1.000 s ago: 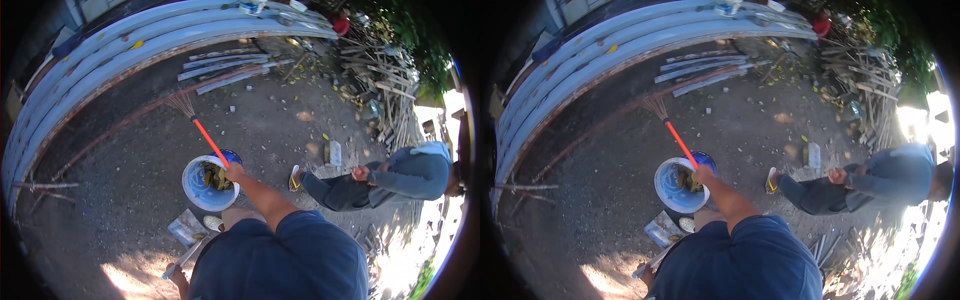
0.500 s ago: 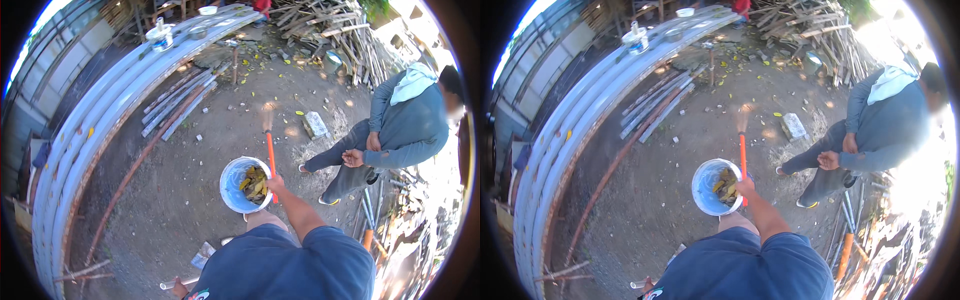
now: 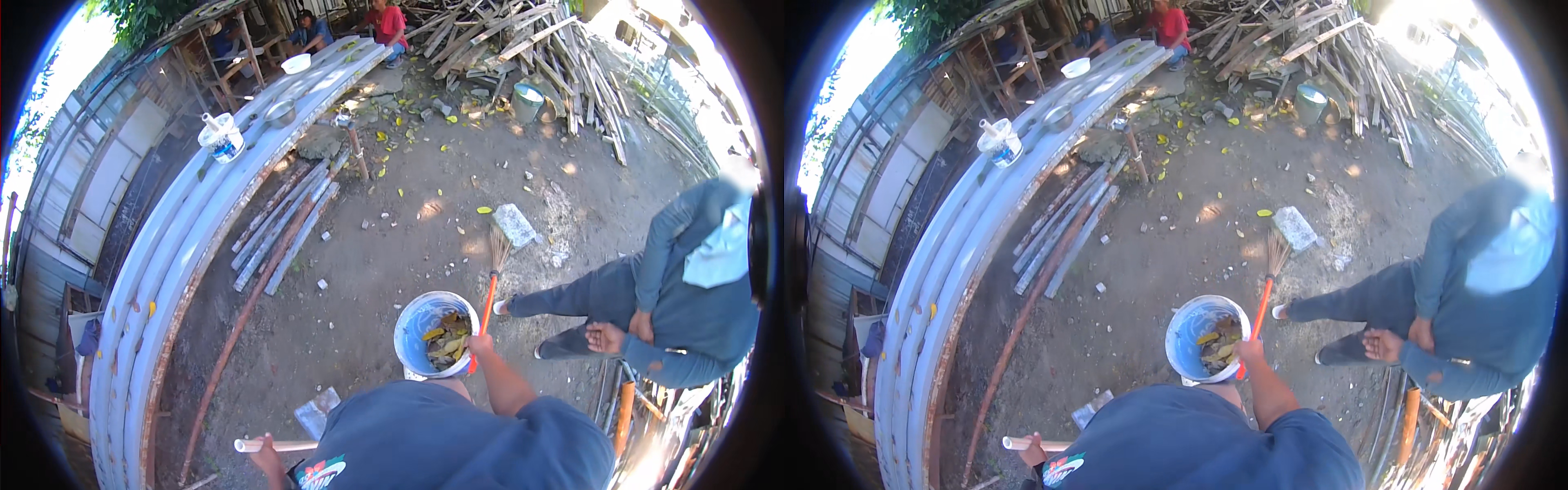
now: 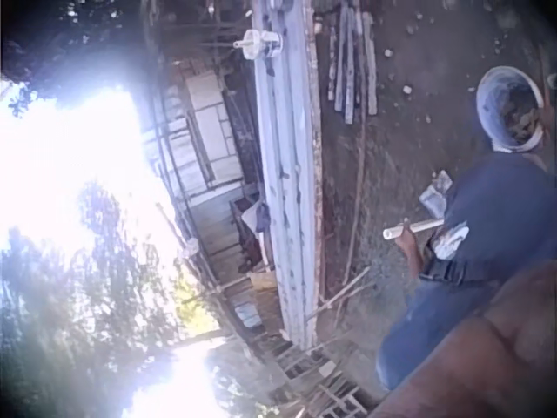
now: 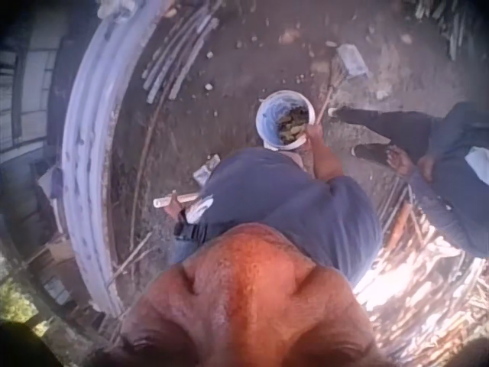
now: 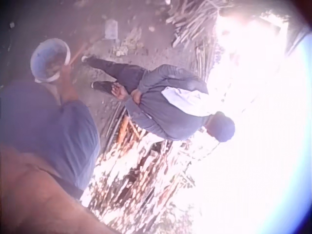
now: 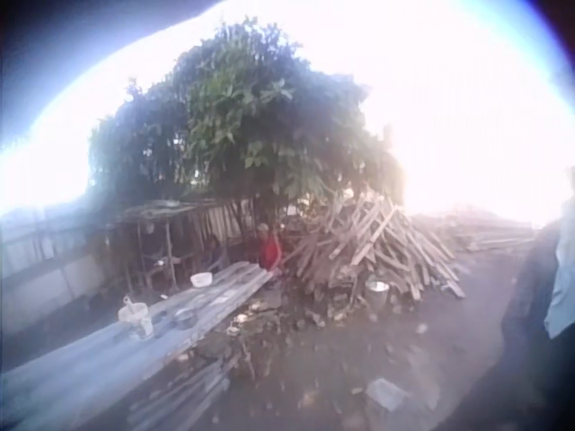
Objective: The person sweeps dry leaves and debris from the ground using a broom and a dustpan, then transfers the collected material into a bucket. The person moves around an outdoor area with scattered construction materials and other people nearby.
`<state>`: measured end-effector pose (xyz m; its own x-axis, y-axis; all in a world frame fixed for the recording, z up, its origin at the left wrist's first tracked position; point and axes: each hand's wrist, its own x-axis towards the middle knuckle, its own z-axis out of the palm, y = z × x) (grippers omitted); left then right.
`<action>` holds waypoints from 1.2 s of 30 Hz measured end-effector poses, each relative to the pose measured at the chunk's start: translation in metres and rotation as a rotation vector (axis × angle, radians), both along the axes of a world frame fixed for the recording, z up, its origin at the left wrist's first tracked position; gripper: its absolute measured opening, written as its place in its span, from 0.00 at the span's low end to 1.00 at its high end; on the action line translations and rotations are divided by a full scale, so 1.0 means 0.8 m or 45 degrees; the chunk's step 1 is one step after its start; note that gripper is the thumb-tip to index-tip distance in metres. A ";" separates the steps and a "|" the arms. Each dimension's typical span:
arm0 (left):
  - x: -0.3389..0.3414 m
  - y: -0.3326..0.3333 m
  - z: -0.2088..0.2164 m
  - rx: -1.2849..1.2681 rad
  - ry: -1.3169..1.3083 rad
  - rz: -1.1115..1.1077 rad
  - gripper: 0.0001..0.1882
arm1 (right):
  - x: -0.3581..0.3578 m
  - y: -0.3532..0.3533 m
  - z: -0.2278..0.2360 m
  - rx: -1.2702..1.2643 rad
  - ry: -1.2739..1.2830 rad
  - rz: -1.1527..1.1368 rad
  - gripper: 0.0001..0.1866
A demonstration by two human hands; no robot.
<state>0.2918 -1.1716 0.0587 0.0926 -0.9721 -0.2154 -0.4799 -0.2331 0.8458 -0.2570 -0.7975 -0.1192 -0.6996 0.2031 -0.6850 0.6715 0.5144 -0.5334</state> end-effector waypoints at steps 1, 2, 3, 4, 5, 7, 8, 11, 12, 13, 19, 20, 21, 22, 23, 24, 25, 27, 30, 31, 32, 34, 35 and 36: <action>-0.006 -0.020 -0.004 -0.015 -0.002 0.028 0.10 | -0.003 -0.011 0.011 -0.043 -0.014 -0.015 0.07; -0.036 -0.040 0.001 -0.005 0.004 0.016 0.10 | -0.006 -0.013 0.027 -0.062 -0.018 -0.069 0.07; -0.063 -0.054 0.010 0.038 0.076 0.011 0.11 | -0.016 -0.020 0.033 -0.064 0.004 -0.066 0.07; -0.096 -0.071 0.013 0.021 0.107 -0.025 0.11 | -0.022 -0.018 0.040 -0.050 0.022 -0.078 0.07; -0.125 -0.084 0.013 0.008 0.135 -0.059 0.11 | -0.028 -0.015 0.044 -0.033 0.036 -0.088 0.06; -0.149 -0.126 -0.014 -0.035 0.244 -0.163 0.12 | -0.042 -0.022 0.043 -0.046 0.049 -0.107 0.06; -0.176 -0.142 -0.017 -0.032 0.261 -0.178 0.12 | -0.054 -0.021 0.041 -0.046 0.067 -0.115 0.06; -0.279 -0.184 -0.011 -0.028 0.313 -0.185 0.12 | -0.088 -0.025 0.037 -0.096 0.095 -0.206 0.05; -0.312 -0.193 -0.007 -0.031 0.332 -0.167 0.12 | -0.103 -0.023 0.035 -0.104 0.086 -0.216 0.05; -0.345 -0.206 -0.006 -0.029 0.279 -0.185 0.12 | -0.121 -0.019 0.034 -0.112 0.081 -0.226 0.06; -0.528 -0.296 -0.005 -0.032 0.360 -0.399 0.13 | -0.204 -0.064 0.071 -0.216 0.162 -0.448 0.03; -0.561 -0.301 -0.004 -0.101 0.392 -0.446 0.13 | -0.215 -0.065 0.077 -0.250 0.187 -0.495 0.03; -0.597 -0.303 0.008 -0.093 0.400 -0.520 0.13 | -0.230 -0.067 0.085 -0.288 0.222 -0.553 0.06; -0.628 -0.308 0.018 -0.020 0.441 -0.517 0.13 | -0.240 -0.072 0.098 -0.265 0.234 -0.545 0.08; -0.661 -0.312 0.030 -0.015 0.434 -0.559 0.13 | -0.262 -0.077 0.110 -0.328 0.273 -0.544 0.07; -0.689 -0.322 0.044 -0.003 0.419 -0.621 0.13 | -0.276 -0.085 0.125 -0.386 0.308 -0.563 0.07; -0.711 -0.337 0.041 -0.004 0.441 -0.647 0.13 | -0.291 -0.100 0.142 -0.405 0.301 -0.606 0.06; -0.767 -0.358 0.034 0.030 0.483 -0.703 0.13 | -0.324 -0.112 0.161 -0.467 0.330 -0.645 0.04; -0.855 -0.369 0.035 0.056 0.501 -0.766 0.13 | -0.375 -0.106 0.157 -0.453 0.372 -0.744 0.04; -0.884 -0.375 0.032 0.058 0.505 -0.783 0.13 | -0.390 -0.106 0.151 -0.472 0.375 -0.764 0.05; -0.912 -0.380 0.029 0.075 0.498 -0.771 0.13 | -0.407 -0.106 0.144 -0.491 0.377 -0.781 0.05; -0.976 -0.383 0.026 0.105 0.489 -0.736 0.13 | -0.446 -0.106 0.131 -0.517 0.378 -0.794 0.06; -1.004 -0.382 0.023 0.098 0.518 -0.758 0.12 | -0.466 -0.107 0.124 -0.523 0.377 -0.791 0.06; -1.029 -0.384 0.015 0.093 0.504 -0.760 0.12 | -0.488 -0.108 0.117 -0.529 0.376 -0.787 0.06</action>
<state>-0.5314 -1.4784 0.0707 -0.5483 -0.8147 -0.1889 -0.2034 -0.0892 0.9750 -0.6475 -0.8837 -0.0254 -0.7083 0.3823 -0.5935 0.5711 -0.1839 -0.8000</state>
